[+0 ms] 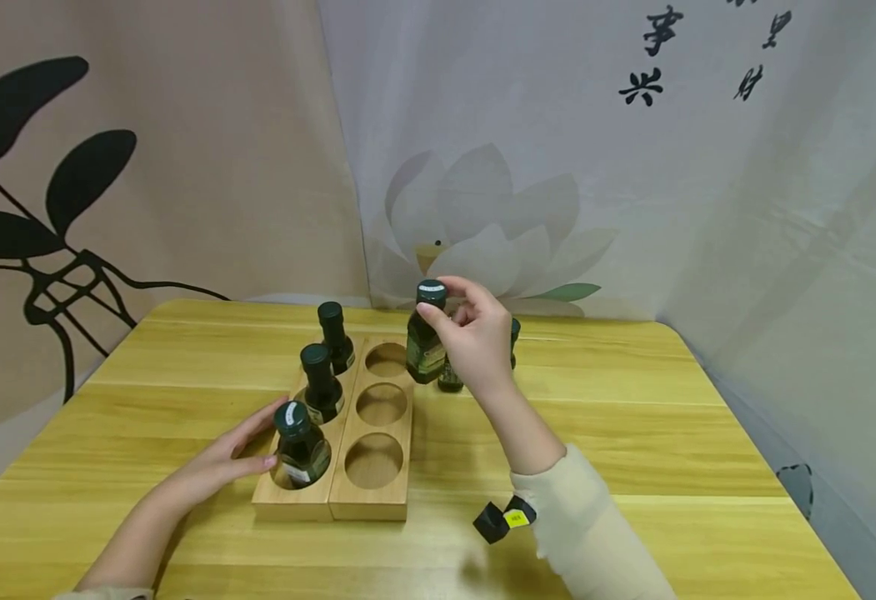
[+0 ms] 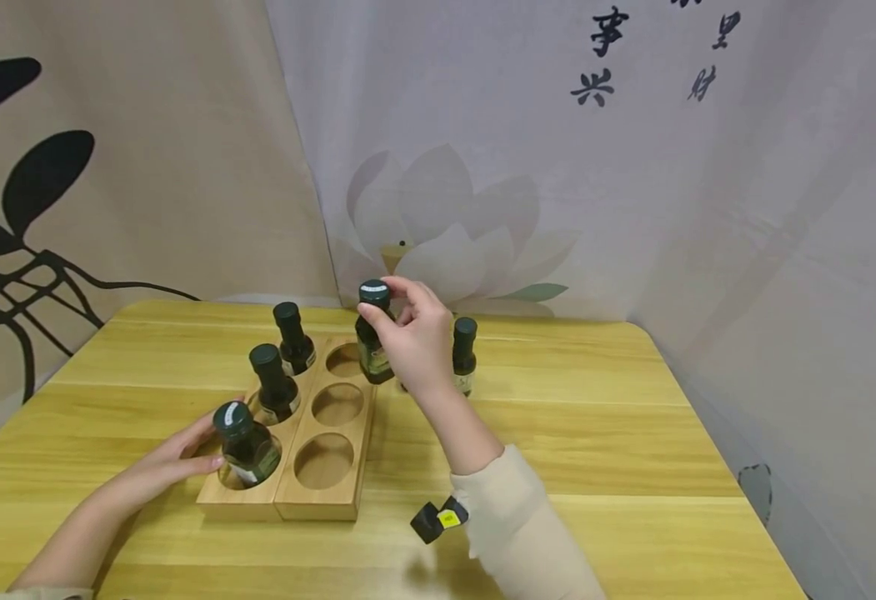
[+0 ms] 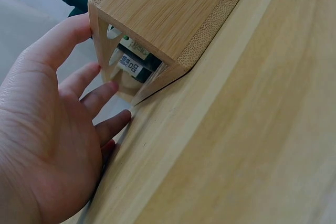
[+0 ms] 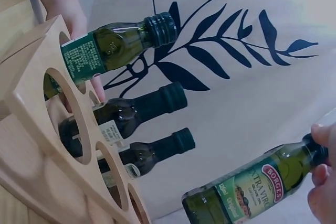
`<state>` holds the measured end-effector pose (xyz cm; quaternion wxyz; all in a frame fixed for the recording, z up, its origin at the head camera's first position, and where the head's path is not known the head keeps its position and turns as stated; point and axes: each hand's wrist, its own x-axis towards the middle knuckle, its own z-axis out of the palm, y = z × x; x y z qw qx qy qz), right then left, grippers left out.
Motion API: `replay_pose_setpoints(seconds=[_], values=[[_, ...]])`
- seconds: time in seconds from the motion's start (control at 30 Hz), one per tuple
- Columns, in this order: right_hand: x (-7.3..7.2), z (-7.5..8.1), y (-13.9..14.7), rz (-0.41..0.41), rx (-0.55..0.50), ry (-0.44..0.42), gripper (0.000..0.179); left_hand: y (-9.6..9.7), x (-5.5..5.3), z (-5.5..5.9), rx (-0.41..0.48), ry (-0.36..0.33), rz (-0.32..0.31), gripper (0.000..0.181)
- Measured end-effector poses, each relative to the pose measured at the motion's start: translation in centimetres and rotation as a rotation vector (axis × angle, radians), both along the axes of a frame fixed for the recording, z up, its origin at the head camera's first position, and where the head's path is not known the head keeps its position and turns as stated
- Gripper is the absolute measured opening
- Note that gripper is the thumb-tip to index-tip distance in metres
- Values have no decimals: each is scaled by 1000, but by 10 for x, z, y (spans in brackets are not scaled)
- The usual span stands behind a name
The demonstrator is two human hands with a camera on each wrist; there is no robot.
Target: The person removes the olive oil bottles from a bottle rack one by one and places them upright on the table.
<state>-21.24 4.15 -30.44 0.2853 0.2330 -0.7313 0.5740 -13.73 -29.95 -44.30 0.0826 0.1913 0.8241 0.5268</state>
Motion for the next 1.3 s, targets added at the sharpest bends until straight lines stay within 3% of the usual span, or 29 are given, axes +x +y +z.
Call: replay_pose_setpoints(seconds=[0.23, 0.6, 1.03, 1.3], values=[[8, -1, 22, -28, -8, 39, 31, -1, -2, 0, 0, 0, 3, 74], [18, -3, 61, -176, -1, -4, 36, 0, -2, 0, -2, 4, -4, 73], [12, -9, 98, -361, -49, -66, 35, -1, -3, -4, -2, -16, 3, 73], [3, -23, 112, -438, -53, -64, 36, -2, -2, -5, -7, -18, 10, 74]])
